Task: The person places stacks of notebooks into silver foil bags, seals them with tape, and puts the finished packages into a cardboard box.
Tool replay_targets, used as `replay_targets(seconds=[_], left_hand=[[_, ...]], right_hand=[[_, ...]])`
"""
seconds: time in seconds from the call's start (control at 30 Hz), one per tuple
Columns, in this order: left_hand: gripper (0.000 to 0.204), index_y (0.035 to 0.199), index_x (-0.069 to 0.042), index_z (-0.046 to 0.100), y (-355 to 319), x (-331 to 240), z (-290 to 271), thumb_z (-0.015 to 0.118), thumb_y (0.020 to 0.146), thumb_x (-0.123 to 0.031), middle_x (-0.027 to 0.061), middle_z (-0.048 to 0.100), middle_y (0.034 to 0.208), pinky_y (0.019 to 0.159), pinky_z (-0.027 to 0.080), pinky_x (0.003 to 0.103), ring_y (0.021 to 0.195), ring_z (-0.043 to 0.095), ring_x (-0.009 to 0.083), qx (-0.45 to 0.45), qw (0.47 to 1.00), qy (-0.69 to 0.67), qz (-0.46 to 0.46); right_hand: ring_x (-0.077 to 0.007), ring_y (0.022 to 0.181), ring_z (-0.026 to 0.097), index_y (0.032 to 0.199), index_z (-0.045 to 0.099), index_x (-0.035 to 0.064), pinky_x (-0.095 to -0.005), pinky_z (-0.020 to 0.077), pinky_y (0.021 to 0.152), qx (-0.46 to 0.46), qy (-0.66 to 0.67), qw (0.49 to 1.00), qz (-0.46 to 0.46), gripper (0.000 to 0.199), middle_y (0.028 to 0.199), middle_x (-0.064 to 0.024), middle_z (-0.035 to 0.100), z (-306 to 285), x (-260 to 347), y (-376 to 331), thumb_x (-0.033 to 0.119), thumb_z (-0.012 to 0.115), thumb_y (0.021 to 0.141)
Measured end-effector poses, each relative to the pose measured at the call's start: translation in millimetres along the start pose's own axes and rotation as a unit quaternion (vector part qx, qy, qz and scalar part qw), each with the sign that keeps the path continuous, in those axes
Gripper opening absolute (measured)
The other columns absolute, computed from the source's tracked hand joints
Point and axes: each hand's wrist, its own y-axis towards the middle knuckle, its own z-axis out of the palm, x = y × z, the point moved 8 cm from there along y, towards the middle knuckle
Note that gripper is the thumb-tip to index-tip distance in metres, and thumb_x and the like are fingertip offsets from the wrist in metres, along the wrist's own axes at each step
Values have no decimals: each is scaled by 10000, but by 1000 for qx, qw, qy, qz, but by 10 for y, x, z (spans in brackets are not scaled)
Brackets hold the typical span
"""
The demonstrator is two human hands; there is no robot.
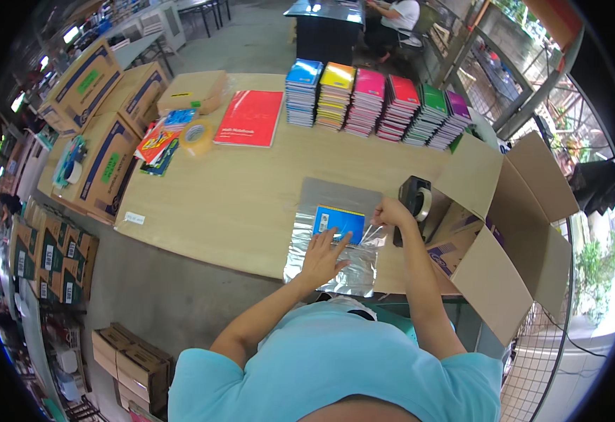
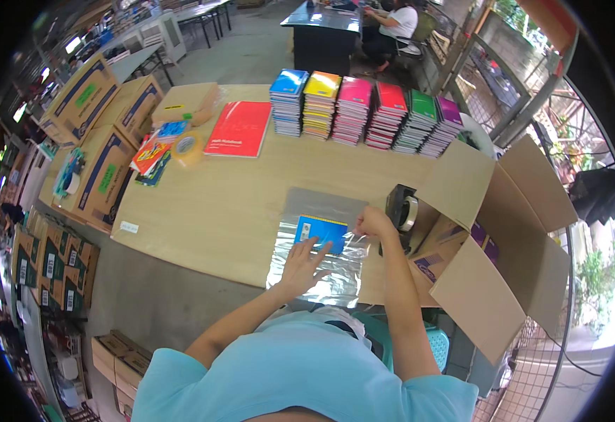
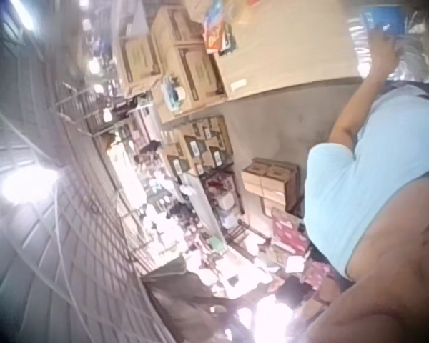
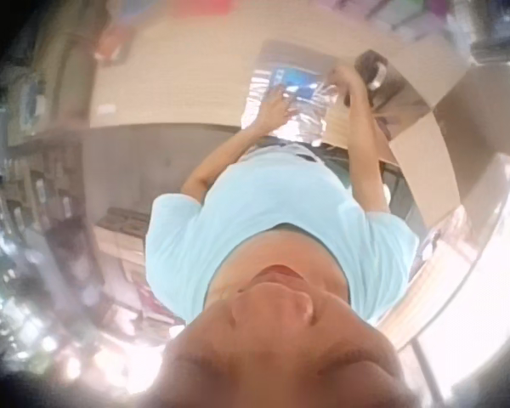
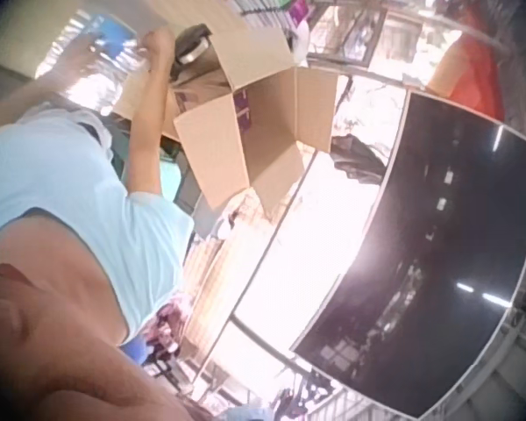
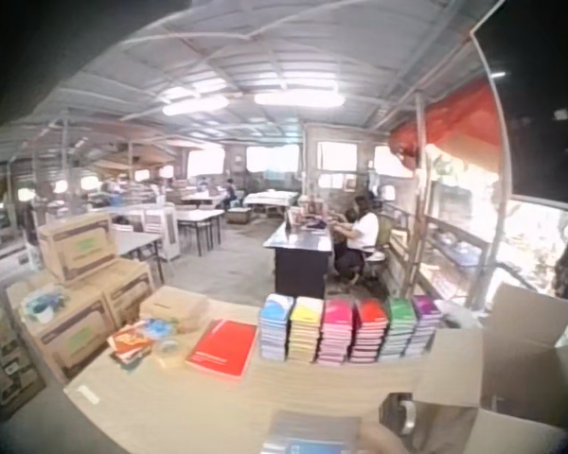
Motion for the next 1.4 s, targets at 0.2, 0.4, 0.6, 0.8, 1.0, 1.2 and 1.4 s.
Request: replay_targets(seconds=[0.2,0.4,0.6,0.8,1.0,1.2,1.4], left_hand=[[681,1429,-185,460,32,93,128,694,832,-416,234,379,1432,1083,289,562,1311,381,411,27,995,64,-66],[689,1453,-208,436,70,80,203,683,845,-420,275,285,1495,1103,247,587,1365,291,477,39,992,85,-84],[703,1468,-223,415,-66,52,190,669,847,-435,270,256,1524,1103,207,638,1410,227,485,74,987,75,-124],[780,1533,-298,276,-309,189,330,662,865,-408,249,125,1584,1090,132,714,1435,174,482,125,978,42,-162],[851,1524,-260,294,-249,72,230,726,800,-381,201,125,1599,1068,186,723,1472,100,432,100,984,63,-133],[798,1494,-270,346,-240,101,122,724,800,-386,202,296,1529,1057,191,728,1420,270,388,85,980,102,-147],[778,1472,-296,382,5,306,297,732,786,-407,213,354,1486,1048,209,734,1378,344,380,50,980,96,-165]], right_hand=[[-329,787,689,758,715,28,-431,535,708,-213,-127,966,-68,259,814,-176,707,-103,175,328,283,689,797],[-272,559,621,881,764,99,-416,505,586,46,-46,996,-58,648,675,-156,666,531,299,924,685,487,876],[-254,554,619,844,761,58,-412,505,584,113,39,992,-24,715,648,-132,665,676,246,936,705,460,889],[-367,776,593,816,741,93,-475,486,697,-344,-109,919,-159,169,779,-157,624,352,309,756,252,695,781],[-290,895,573,716,708,138,-448,461,743,-399,-58,896,-185,77,845,-76,587,333,104,631,149,736,645],[-287,833,636,708,683,112,-436,490,734,-299,-39,941,-151,78,808,-60,651,-27,512,592,134,745,667],[-269,778,701,874,747,83,-397,539,680,-70,-158,976,-129,257,795,-124,718,25,240,1166,271,740,699]])
